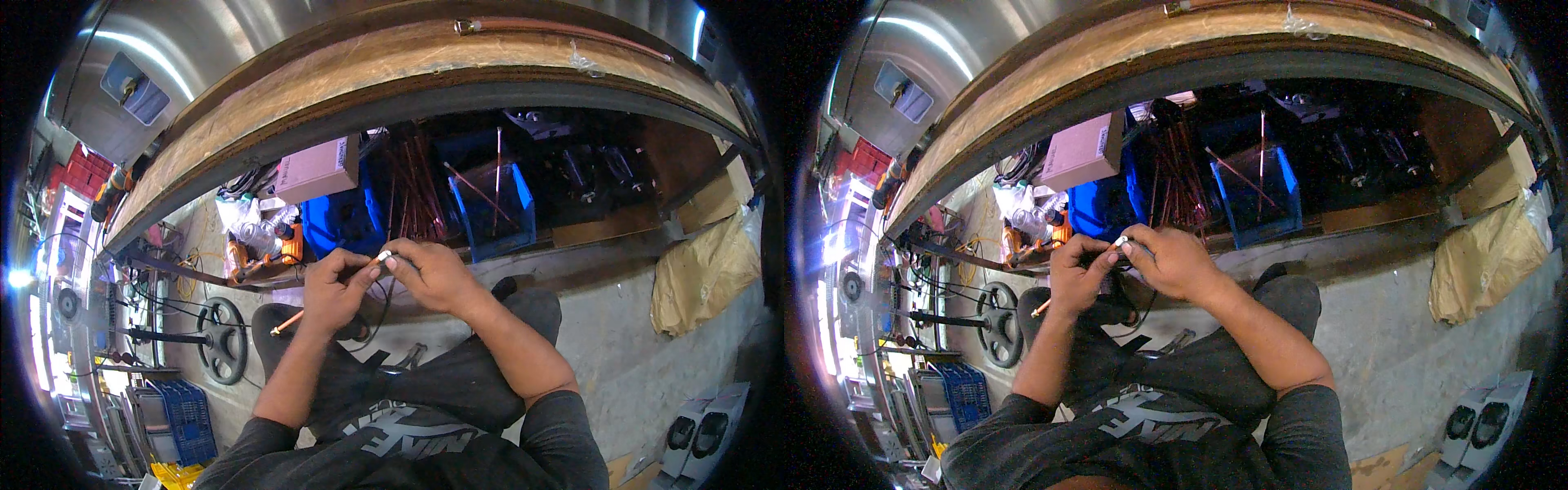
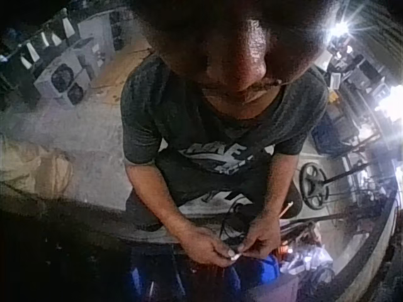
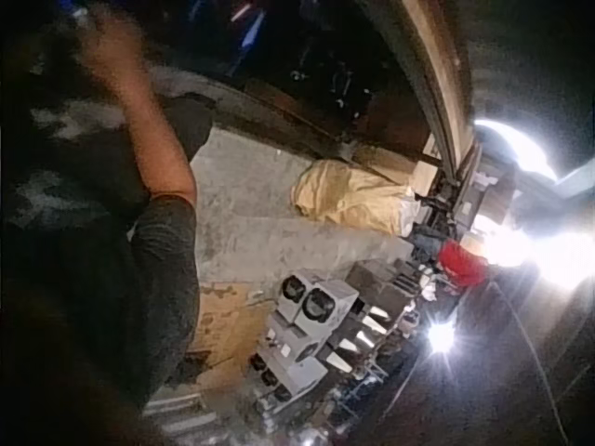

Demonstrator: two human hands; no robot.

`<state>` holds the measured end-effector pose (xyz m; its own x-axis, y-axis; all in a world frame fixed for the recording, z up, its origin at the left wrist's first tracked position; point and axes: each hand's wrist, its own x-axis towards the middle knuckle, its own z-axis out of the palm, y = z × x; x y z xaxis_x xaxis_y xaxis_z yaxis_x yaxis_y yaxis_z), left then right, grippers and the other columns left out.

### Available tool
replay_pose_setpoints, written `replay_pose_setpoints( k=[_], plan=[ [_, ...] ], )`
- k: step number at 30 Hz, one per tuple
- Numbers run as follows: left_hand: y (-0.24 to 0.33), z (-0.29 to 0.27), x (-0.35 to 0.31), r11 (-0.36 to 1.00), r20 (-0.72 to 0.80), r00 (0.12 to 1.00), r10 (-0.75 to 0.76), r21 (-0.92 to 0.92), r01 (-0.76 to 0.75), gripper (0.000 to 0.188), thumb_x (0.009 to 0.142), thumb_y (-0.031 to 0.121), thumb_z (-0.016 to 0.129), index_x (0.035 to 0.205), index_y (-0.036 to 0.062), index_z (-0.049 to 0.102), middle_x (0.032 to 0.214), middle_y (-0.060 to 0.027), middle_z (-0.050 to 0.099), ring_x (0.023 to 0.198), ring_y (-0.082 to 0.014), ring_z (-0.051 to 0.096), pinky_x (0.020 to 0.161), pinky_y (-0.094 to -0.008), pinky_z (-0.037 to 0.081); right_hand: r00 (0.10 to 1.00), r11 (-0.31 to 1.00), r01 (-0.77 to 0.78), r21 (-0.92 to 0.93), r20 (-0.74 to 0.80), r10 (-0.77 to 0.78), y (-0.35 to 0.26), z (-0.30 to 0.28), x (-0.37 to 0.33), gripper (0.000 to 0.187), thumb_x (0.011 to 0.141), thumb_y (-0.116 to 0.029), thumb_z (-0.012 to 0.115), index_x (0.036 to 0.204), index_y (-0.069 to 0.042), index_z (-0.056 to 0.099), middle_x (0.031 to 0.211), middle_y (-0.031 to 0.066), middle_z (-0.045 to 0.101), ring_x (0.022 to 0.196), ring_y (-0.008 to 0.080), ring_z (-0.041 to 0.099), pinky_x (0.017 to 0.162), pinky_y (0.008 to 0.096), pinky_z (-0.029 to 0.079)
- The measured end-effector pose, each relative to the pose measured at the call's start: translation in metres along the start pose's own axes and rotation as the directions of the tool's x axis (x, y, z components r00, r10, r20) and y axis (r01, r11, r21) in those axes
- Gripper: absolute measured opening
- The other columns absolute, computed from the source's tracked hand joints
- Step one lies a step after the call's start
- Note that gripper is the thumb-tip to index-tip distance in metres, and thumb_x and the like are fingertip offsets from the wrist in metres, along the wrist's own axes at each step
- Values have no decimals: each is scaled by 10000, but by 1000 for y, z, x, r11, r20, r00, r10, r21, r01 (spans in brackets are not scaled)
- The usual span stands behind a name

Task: The person sits on the floor and wraps the ends of copper tubes with white tape. They handle each tube one at a time, apply tape around the end, and place the finished pieces into a blue bin.

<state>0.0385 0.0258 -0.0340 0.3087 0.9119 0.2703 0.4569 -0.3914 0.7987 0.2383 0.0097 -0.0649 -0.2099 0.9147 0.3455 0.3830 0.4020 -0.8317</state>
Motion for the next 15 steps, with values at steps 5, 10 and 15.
replay_pose_setpoints(
  k=[5, 10, 15],
  plan=[
    [6, 7, 2, 997, -58, 998, 4, 78, 1, 199, 792, 126, 800, 860, 6, 655, 775, -69, 691, 701, -122, 628, 662, -266, 491, 996, 995, -85, 51, -3, 85, -3, 0, -1, 304, 983, -342, 496, 1128, -102, 610, 873, 200, 681, 818, 428, 652, 699, 515, 497],
    [6, 10, 4, 994, -103, 994, 31, 111, -19, 217, 771, 129, 814, 836, 12, 643, 762, -65, 676, 690, -129, 620, 649, -274, 484, 995, 976, -104, 190, 16, 103, -3, 1, 1, 290, 990, -301, 501, 1154, -86, 608, 880, 201, 680, 824, 422, 654, 693, 480, 508],
    [10, 15, 6, 981, -83, 991, -101, 156, 113, 222, 790, 148, 796, 857, 9, 635, 759, -62, 650, 729, -132, 606, 672, -285, 483, 983, 941, -182, 285, 38, 178, 5, 8, 1, 270, 992, -269, 512, 1147, -73, 612, 881, 191, 683, 830, 406, 665, 693, 453, 511]
  ],
)
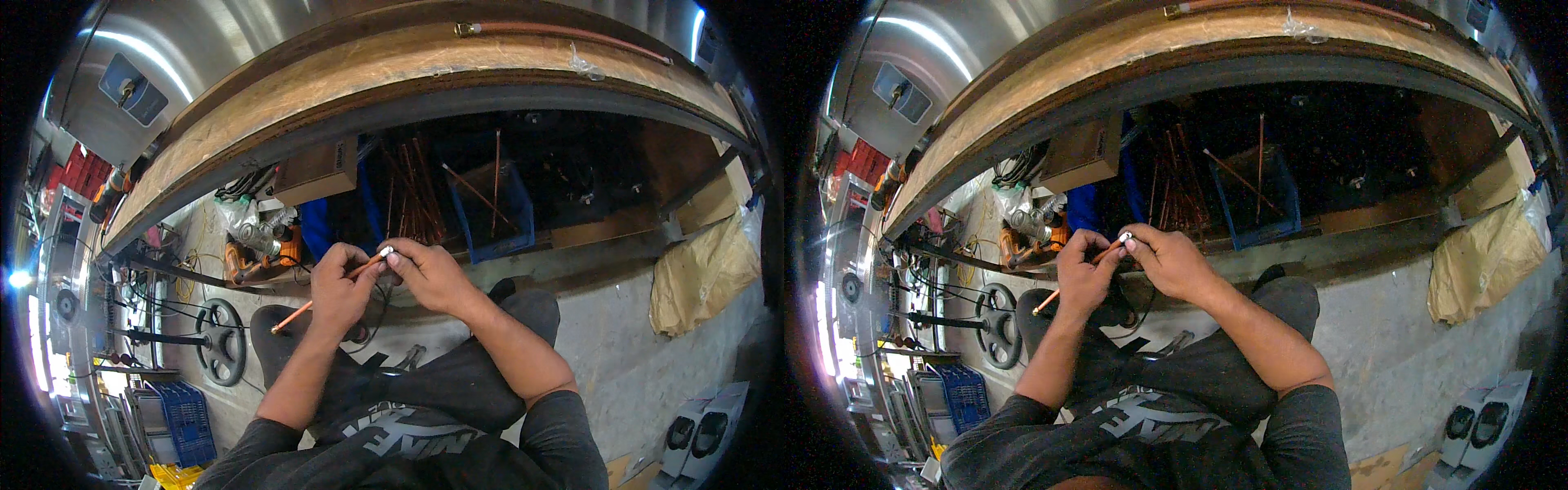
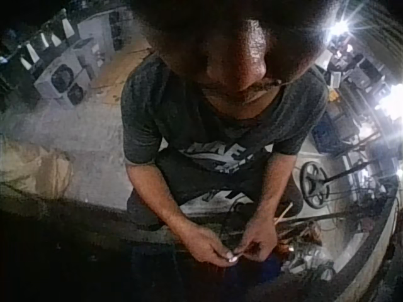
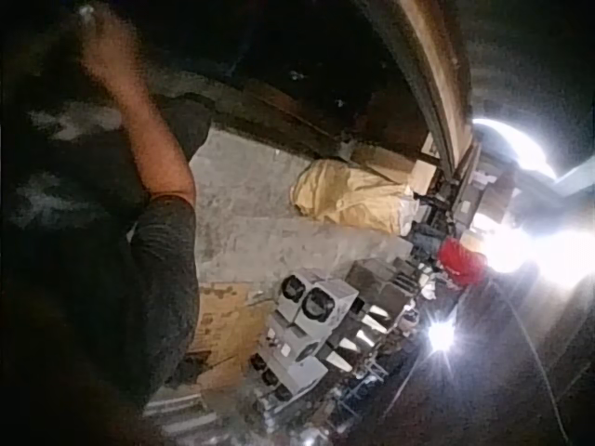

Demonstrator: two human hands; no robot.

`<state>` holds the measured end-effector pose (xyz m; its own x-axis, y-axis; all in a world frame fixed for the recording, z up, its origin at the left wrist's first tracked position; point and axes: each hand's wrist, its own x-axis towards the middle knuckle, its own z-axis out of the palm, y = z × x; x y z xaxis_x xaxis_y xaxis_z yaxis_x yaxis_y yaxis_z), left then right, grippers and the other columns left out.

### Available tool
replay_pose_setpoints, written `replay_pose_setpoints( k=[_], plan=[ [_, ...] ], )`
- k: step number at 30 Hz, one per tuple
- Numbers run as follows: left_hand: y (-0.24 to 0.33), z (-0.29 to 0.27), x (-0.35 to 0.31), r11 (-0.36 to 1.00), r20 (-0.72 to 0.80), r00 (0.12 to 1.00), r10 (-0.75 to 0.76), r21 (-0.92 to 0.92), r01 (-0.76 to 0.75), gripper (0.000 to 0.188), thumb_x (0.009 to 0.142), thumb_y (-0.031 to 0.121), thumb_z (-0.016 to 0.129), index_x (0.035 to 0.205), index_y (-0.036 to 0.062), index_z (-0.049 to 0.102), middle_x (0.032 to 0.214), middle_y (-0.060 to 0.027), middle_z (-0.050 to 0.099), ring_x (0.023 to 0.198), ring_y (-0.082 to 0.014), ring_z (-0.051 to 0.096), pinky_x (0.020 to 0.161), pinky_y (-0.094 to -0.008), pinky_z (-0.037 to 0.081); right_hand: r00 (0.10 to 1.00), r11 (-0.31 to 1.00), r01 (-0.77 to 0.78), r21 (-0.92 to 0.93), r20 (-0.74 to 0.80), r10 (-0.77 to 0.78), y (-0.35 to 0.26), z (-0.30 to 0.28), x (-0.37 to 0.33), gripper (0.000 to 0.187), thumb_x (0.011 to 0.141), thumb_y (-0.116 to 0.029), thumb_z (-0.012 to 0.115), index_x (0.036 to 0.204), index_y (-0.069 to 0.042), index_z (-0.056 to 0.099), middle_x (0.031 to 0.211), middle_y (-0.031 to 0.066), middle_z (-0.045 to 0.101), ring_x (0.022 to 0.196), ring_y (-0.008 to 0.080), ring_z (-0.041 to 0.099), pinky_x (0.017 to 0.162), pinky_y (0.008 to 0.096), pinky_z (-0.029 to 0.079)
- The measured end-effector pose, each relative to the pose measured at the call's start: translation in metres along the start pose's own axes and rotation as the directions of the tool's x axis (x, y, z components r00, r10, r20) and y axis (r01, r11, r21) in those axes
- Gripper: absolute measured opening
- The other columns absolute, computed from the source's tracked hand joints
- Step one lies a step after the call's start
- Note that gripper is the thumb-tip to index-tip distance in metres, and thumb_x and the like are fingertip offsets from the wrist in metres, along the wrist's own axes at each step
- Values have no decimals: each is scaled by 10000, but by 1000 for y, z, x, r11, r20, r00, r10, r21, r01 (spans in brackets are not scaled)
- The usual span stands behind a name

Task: The person sits on the floor and wraps the ends of copper tubes with white tape. They handle each tube one at a time, apply tape around the end, and place the finished pieces into a blue bin.

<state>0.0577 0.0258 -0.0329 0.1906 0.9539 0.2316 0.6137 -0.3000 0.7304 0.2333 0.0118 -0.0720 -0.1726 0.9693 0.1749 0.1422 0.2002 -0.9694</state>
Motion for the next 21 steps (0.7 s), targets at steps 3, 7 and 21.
replay_pose_setpoints(
  k=[3, 7, 21],
  plan=[
    [-7, 1, 2, 986, 159, 985, -73, -138, 95, 203, 885, 195, 709, 901, 3, 645, 773, -79, 636, 758, -137, 593, 706, -301, 485, 1000, 998, 27, -54, 12, -26, 5, -1, 1, 257, 988, -262, 518, 1137, -76, 614, 877, 183, 684, 839, 392, 671, 706, 450, 510],
    [-15, -14, 7, 929, 456, 886, -78, -290, 231, 283, 994, 248, 563, 934, -13, 653, 843, -67, 648, 782, -112, 561, 747, -303, 479, 994, 991, 106, -80, 18, -105, 0, -2, -1, 231, 993, -221, 518, 1115, -53, 619, 885, 173, 674, 837, 331, 671, 740, 393, 505],
    [-12, -20, 3, 991, 151, 983, 101, -106, -86, 155, 798, 134, 778, 863, 24, 690, 795, -92, 610, 750, -201, 591, 684, -322, 455, 990, 972, 126, -199, 83, -111, -7, -7, -2, 324, 988, -293, 510, 1196, -58, 592, 859, 199, 666, 778, 353, 676, 701, 410, 507]
  ],
)
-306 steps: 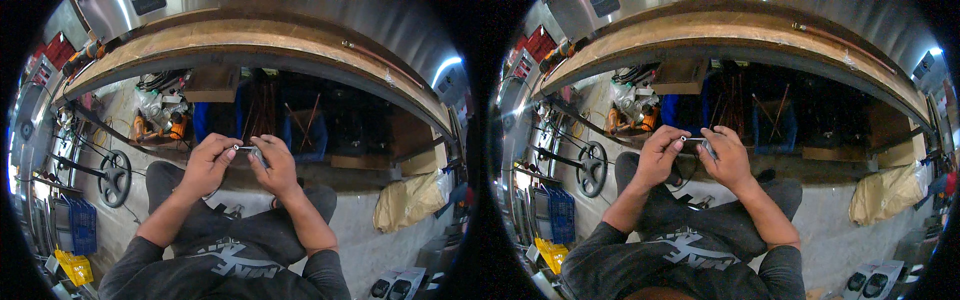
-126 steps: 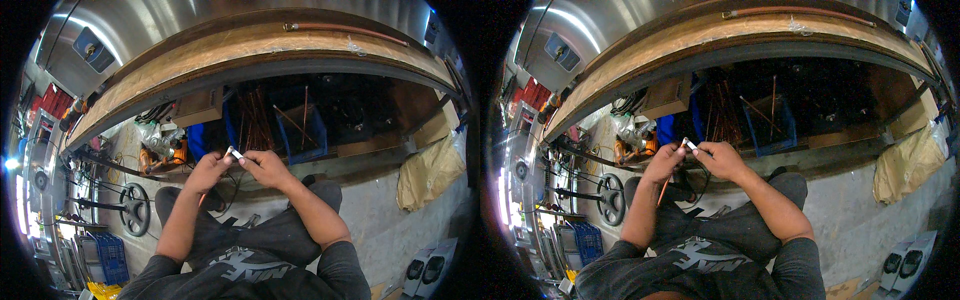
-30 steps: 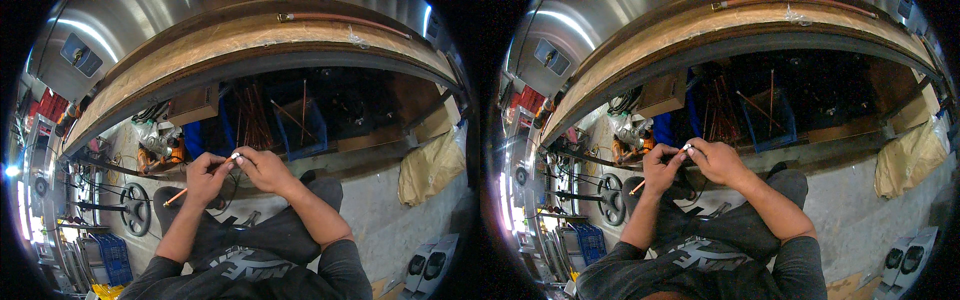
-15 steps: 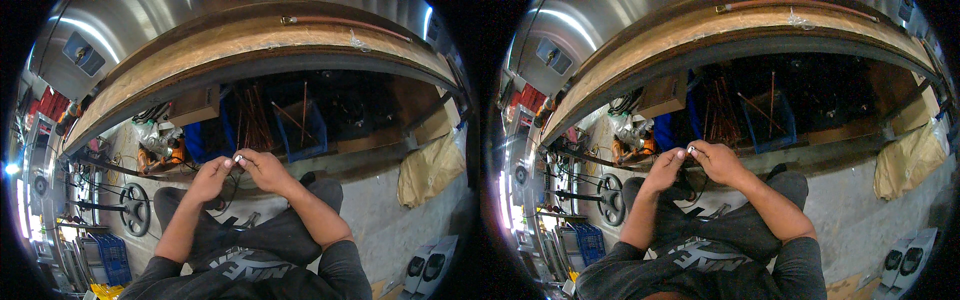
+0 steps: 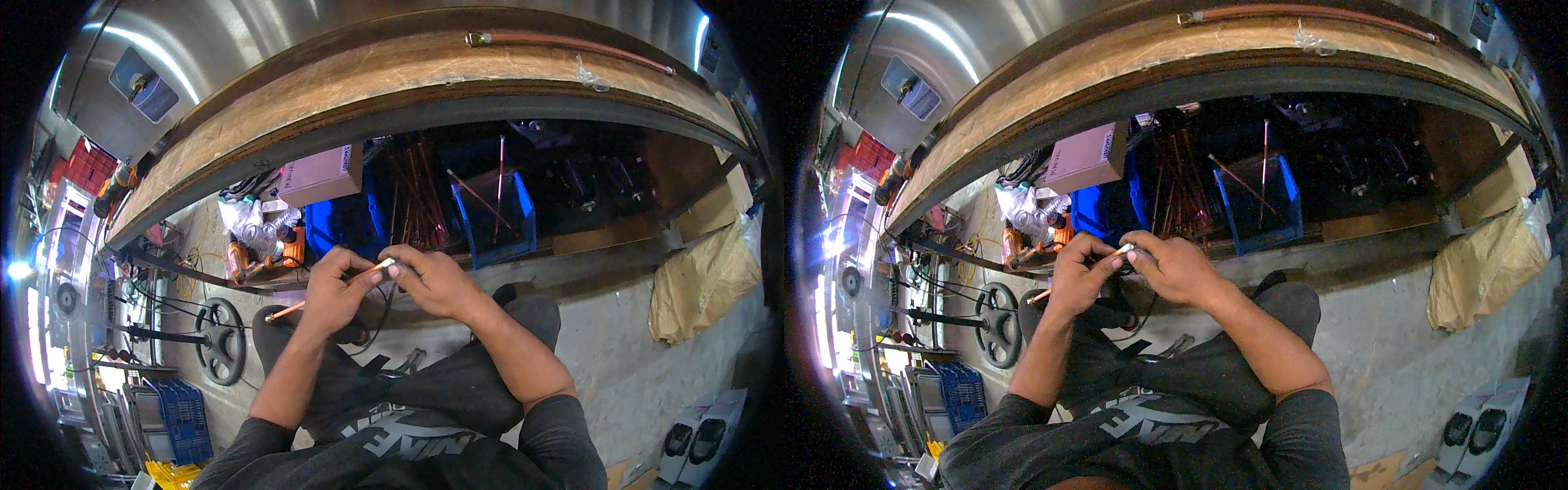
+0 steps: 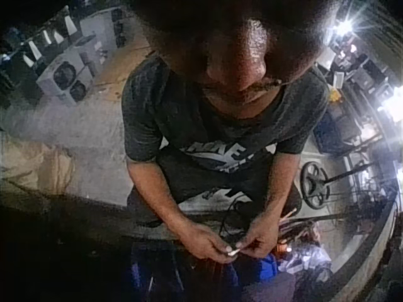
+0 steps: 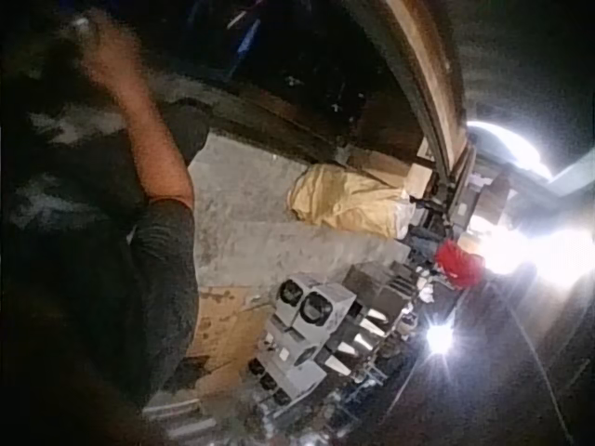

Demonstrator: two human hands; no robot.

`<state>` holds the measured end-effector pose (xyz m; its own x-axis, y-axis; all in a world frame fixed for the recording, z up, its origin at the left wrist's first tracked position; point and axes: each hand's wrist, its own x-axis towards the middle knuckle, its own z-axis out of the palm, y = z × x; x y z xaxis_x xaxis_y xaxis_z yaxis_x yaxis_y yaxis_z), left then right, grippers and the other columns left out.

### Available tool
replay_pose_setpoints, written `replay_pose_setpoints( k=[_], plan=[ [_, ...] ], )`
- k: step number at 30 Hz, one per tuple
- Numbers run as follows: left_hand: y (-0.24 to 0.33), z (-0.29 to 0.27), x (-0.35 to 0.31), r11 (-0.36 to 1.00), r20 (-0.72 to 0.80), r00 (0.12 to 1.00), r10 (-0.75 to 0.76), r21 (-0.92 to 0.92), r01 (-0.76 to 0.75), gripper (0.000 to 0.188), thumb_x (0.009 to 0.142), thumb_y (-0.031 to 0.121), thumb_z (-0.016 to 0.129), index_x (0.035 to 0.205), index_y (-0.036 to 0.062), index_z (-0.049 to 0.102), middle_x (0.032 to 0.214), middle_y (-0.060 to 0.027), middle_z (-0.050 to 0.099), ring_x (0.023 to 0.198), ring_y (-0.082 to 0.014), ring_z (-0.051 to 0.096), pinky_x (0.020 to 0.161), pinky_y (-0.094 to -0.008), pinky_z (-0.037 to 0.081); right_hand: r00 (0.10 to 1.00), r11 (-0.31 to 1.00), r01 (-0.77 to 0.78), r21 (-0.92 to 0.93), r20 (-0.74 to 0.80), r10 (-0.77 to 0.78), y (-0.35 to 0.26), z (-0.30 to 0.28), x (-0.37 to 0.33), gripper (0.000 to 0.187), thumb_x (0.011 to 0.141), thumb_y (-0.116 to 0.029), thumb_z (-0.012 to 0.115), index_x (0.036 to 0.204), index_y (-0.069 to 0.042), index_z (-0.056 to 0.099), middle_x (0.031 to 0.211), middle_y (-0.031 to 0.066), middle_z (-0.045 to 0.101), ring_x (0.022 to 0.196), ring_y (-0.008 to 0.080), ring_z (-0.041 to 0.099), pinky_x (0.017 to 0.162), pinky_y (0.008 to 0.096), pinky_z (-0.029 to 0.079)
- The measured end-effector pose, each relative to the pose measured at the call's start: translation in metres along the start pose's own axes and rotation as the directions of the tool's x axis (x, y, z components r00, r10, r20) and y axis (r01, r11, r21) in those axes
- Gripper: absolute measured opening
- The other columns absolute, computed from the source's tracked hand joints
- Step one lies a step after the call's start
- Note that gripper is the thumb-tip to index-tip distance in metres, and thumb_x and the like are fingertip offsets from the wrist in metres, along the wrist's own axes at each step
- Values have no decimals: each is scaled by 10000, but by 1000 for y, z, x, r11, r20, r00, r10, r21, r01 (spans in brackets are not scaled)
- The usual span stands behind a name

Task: The person sits on the floor and wraps the ends of copper tubes with white tape. They handle each tube one at a time, apply tape around the end, and place the finished pieces into a blue bin.

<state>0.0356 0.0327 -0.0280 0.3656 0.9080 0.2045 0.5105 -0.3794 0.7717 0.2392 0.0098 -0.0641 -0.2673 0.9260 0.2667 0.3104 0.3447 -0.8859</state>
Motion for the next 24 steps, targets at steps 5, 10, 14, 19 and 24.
replay_pose_setpoints(
  k=[5, 10, 14, 19, 24],
  plan=[
    [-5, 6, 0, 998, -87, 996, 27, 55, -22, 178, 757, 133, 809, 811, 26, 678, 783, -84, 600, 729, -205, 581, 643, -324, 444, 999, 999, -44, 31, 11, 44, -9, -3, 1, 313, 988, -271, 504, 1204, -60, 590, 855, 203, 670, 785, 371, 675, 697, 420, 504],
    [5, 14, 4, 991, -59, 995, -85, 95, 90, 202, 784, 129, 792, 878, 16, 654, 808, -92, 623, 752, -202, 612, 672, -322, 474, 996, 997, -79, 14, -35, 79, 1, 1, 0, 290, 977, -297, 513, 1172, -99, 594, 887, 218, 672, 801, 446, 641, 685, 517, 491],
    [2, 23, 4, 964, 54, 990, -128, -230, 137, 211, 855, 129, 729, 986, -1, 627, 879, -110, 670, 787, -205, 647, 715, -317, 497, 997, 996, -44, -77, -73, 38, 14, 9, 0, 265, 975, -284, 512, 1127, -90, 609, 875, 216, 671, 816, 442, 641, 681, 532, 481],
    [-7, 34, 6, 988, -34, 997, -70, -144, 64, 188, 911, 136, 653, 1034, -5, 638, 887, -142, 686, 810, -233, 663, 719, -329, 498, 992, 987, -103, -127, -85, 93, 10, 8, 1, 269, 970, -296, 502, 1095, -88, 618, 883, 226, 672, 827, 443, 639, 709, 555, 479],
    [-17, 41, 13, 985, -45, 999, 31, 172, -23, 142, 897, 134, 626, 978, 44, 699, 890, -194, 676, 815, -348, 651, 724, -405, 500, 970, 947, -237, -215, -104, 219, 18, 9, 2, 355, 940, -355, 490, 1106, -71, 623, 899, 268, 665, 856, 466, 632, 765, 564, 486]
  ],
)
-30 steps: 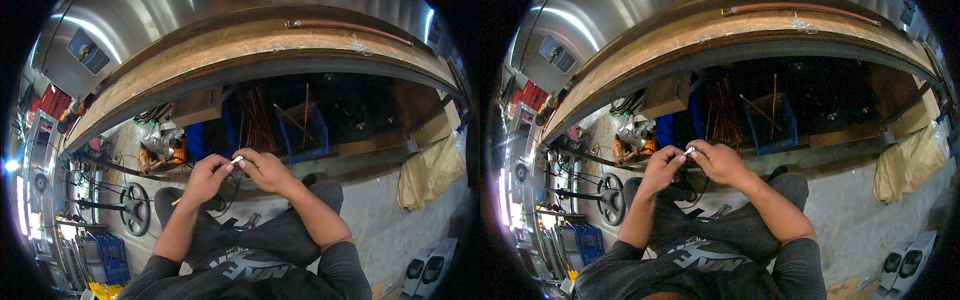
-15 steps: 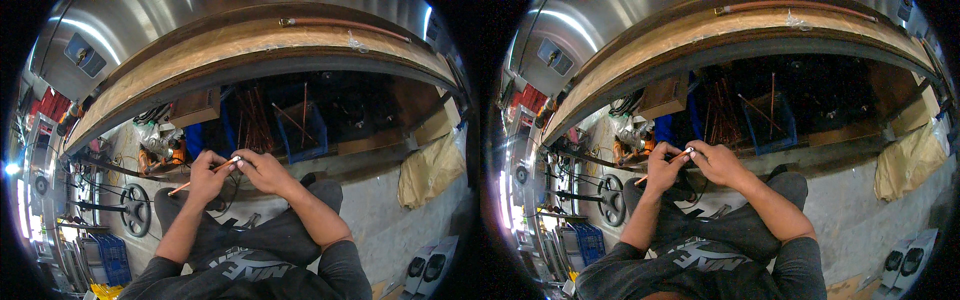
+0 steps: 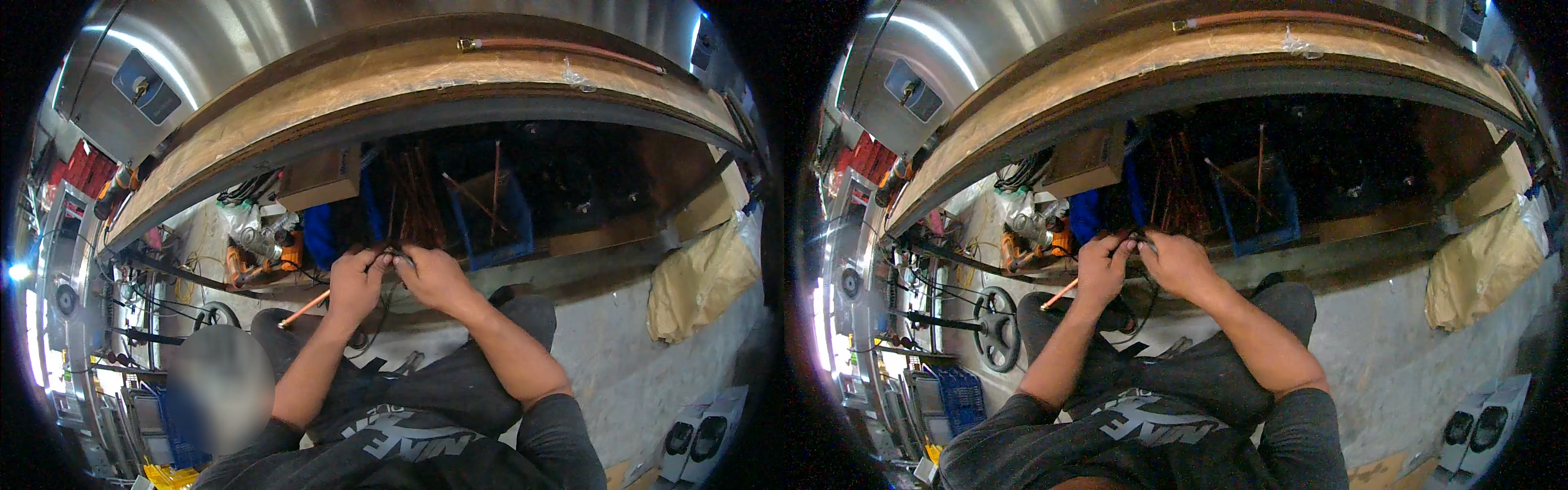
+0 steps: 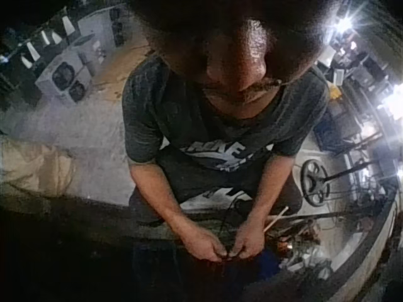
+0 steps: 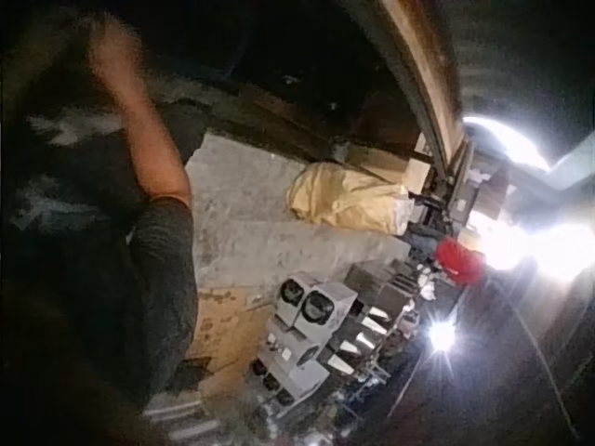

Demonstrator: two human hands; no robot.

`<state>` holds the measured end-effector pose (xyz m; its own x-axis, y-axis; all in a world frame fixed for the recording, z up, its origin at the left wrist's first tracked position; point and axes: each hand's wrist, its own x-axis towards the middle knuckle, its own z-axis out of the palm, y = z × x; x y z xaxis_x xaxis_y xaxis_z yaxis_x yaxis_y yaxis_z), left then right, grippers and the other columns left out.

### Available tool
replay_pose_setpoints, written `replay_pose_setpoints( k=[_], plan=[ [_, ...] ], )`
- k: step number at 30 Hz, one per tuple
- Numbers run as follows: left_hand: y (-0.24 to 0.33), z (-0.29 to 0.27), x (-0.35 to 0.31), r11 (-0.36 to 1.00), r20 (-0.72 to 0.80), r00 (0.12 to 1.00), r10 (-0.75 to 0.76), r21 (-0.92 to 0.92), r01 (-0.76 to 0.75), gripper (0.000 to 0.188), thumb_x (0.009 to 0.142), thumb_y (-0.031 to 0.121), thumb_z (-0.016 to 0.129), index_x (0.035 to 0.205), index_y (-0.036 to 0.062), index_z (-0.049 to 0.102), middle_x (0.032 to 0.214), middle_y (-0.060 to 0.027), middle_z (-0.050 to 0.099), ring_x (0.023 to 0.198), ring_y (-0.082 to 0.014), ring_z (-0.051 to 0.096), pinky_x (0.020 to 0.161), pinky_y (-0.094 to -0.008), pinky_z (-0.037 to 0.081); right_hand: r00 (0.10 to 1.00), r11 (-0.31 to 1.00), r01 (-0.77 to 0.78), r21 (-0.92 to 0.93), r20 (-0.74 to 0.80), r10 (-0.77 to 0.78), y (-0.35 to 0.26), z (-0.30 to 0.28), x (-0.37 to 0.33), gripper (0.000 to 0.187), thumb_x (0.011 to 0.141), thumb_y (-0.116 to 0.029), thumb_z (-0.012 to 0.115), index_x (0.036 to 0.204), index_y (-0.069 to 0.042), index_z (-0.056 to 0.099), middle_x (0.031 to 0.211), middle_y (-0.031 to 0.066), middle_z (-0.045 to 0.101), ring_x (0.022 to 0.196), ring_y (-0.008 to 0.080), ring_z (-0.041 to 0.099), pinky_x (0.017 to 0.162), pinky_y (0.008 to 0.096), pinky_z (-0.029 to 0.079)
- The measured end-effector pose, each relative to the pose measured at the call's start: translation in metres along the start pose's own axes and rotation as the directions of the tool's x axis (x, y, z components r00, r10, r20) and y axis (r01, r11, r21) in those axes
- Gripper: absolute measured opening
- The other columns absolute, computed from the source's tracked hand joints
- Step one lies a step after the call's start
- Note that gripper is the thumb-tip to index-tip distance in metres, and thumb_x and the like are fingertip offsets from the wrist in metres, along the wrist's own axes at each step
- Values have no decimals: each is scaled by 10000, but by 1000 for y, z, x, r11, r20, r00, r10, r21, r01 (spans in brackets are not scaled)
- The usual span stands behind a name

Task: The person sits on the floor and wraps the ends of copper tubes with white tape. They handle each tube one at a time, apply tape around the end, and place the finished pieces into a blue bin.

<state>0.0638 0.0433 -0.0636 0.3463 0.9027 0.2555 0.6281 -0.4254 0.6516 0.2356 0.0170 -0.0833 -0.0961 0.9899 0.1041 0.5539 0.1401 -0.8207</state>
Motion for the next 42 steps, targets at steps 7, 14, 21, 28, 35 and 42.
replay_pose_setpoints(
  k=[7, 14, 21, 28, 35, 42],
  plan=[
    [0, 14, 0, 989, -117, 987, 107, 113, -94, 139, 863, 152, 640, 942, 72, 722, 844, -189, 664, 805, -386, 628, 708, -464, 490, 984, 988, -121, -98, 122, 133, 13, 3, 12, 407, 912, -364, 491, 1067, -29, 663, 978, 291, 654, 925, 480, 617, 834, 533, 490],
    [-1, 12, -4, 995, -144, 986, 90, 66, -81, 161, 848, 167, 672, 954, 57, 725, 823, -174, 664, 794, -365, 636, 698, -439, 491, 997, 997, -76, -23, 22, 76, 16, 10, 9, 328, 906, -309, 542, 1036, -43, 681, 967, 251, 663, 903, 449, 627, 778, 499, 507],
    [11, 2, 9, 998, -111, 994, -6, -66, -1, 196, 873, 197, 669, 955, 23, 707, 885, -184, 684, 844, -377, 643, 739, -418, 494, 988, 990, 113, 90, -118, -102, 9, 7, 5, 236, 892, -302, 585, 916, -89, 683, 886, 230, 666, 841, 437, 633, 713, 520, 500],
    [-104, 4, 72, 999, -141, 989, -34, -12, 32, 236, 939, 263, 624, 960, 29, 649, 846, -137, 662, 779, -286, 645, 719, -385, 508, 710, 713, 699, -58, -71, -701, -23, 68, -23, 157, 804, -267, 629, 773, -125, 690, 747, 122, 660, 829, 311, 649, 784, 472, 485],
    [-36, -24, 61, 326, 294, 937, -188, -881, 342, 151, 937, 140, 642, 1051, 100, 552, 860, -35, 595, 770, -182, 607, 684, -357, 508, 956, 983, -119, -142, 251, 152, 4, 17, 17, 567, 891, -598, 526, 1040, -88, 725, 951, 220, 701, 919, 417, 665, 798, 481, 532],
    [-22, -20, 54, 445, 217, 939, -268, -837, 320, 243, 950, 206, 644, 1091, 21, 575, 991, -90, 652, 864, -216, 618, 804, -375, 502, 969, 972, -96, 214, 244, 42, 2, 26, 8, 537, 896, -584, 573, 971, -71, 713, 825, 178, 689, 802, 354, 676, 727, 440, 511]
  ],
)
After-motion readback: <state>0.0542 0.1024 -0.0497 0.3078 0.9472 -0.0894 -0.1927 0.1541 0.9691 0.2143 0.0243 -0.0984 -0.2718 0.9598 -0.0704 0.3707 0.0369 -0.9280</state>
